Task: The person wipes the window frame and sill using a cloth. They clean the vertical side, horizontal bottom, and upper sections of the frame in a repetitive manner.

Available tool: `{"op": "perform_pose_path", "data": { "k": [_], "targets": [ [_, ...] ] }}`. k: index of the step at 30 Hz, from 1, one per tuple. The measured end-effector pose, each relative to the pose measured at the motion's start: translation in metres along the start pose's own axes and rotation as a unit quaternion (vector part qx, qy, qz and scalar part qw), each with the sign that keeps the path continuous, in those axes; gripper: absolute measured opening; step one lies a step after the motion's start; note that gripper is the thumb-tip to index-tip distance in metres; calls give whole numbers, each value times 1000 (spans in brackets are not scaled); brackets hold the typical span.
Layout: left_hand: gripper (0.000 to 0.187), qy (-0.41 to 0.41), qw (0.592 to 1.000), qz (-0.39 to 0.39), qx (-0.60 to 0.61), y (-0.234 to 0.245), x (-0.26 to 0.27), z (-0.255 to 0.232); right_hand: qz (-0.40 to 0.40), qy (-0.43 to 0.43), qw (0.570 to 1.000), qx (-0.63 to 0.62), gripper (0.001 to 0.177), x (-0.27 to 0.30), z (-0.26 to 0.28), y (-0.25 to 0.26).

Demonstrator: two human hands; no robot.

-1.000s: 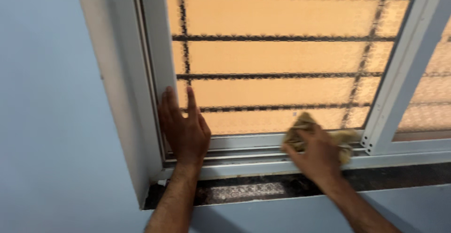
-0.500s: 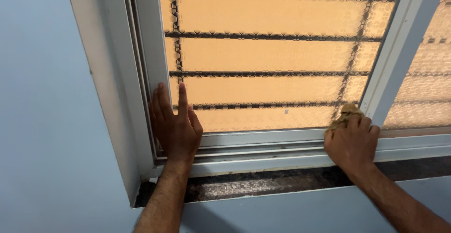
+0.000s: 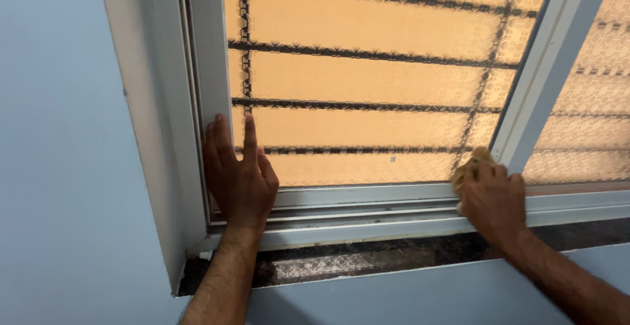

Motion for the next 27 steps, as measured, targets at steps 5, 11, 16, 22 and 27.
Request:
{"op": "perform_pose_path", "data": {
  "k": [5, 11, 16, 22, 27],
  "targets": [
    [55, 0, 1000, -6, 8, -1, 0, 1, -22, -46, 998, 29, 45, -17, -2, -5],
    [56, 1, 1000, -7, 2, -1, 3, 1, 77, -25, 992, -96, 55, -14, 22, -16],
    [57, 2, 1000, -3, 11, -2, 4, 2, 41, -22, 970, -237, 26, -7, 2, -17],
    [57, -5, 1000, -9, 7, -3, 4, 3, -39, 77, 924, -373, 56, 24, -2, 1],
    [54, -9, 1000, -11, 10, -1, 3, 2, 7, -25, 982, -185, 41, 30, 14, 2]
  ]
}}
Point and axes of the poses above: each hand's wrist, its own x-axis away from the middle knuckle, its own y-axis out of the back of the hand, z = x × y, the point moved 2 cm from there along -x, towards the middle knuckle, and after that the axes turned 6 degrees about x, right-handed, at the moved point
